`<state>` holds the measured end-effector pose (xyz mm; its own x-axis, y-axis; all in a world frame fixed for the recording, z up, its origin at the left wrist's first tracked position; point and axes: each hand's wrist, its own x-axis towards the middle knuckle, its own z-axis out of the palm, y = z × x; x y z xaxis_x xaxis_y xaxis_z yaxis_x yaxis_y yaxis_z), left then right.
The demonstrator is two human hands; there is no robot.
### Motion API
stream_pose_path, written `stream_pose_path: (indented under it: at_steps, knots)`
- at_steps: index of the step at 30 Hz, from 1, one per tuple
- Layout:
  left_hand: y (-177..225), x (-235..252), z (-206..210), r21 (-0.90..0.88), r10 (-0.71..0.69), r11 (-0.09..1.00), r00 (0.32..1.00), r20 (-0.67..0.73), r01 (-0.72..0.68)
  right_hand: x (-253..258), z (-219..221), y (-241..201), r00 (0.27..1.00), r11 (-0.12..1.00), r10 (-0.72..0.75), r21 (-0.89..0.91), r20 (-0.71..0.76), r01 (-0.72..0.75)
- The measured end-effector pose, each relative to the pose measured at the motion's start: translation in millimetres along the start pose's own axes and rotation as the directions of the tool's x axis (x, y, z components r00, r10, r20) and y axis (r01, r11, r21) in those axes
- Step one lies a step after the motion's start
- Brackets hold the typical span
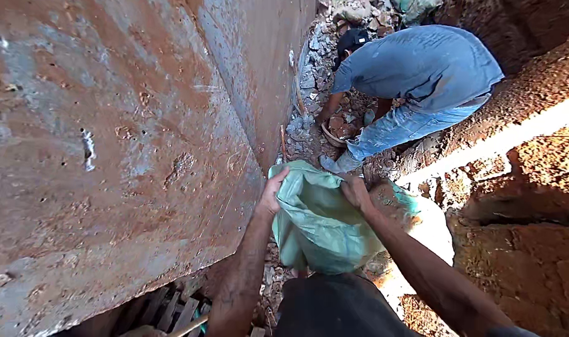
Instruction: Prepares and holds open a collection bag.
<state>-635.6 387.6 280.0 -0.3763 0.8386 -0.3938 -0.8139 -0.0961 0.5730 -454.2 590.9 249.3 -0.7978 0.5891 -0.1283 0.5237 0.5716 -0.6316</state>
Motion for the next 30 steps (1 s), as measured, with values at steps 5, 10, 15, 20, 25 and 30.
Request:
stream_pose_path:
  at_steps: [5,10,15,20,25,30]
  knots:
    - [33.8,-17.0,-29.4,0.559,0.313,0.828,0.869,-0.384,-0.051,27.1,-34.0,-8.0,0.940,0.929,0.315,0.245,-0.134,-0.276]
    - [-33.8,-97.6,18.2,0.914,0.725,0.397,0.583,-0.366,0.081,27.3,-32.7,-13.6,0.815,0.736,0.560,0.540,-0.148,-0.408]
    - [-115.6,-96.5,39.9,0.845,0.749,0.411,0.401,-0.527,0.342,-1.4,-23.5,-11.4,0.796,0.606,0.601,0.689,-0.068,-0.398]
    - [-177.7,-55.2,-13.6,0.773,0.779,0.370,0.281,-0.560,0.516,-18.8,-28.1,-11.5,0.750,0.426,0.661,0.840,-0.035,-0.337]
    - [-195.0,-19.4,-51.1,0.582,0.660,0.451,0.185,-0.728,0.677,-48.0,-36.2,-14.5,0.839,0.471,0.543,0.836,-0.024,-0.281]
    - [-211.0,-33.5,-70.0,0.379,0.371,0.417,0.226,-0.901,0.826,-53.4,-45.4,8.3,0.807,0.486,0.557,0.865,-0.194,-0.128]
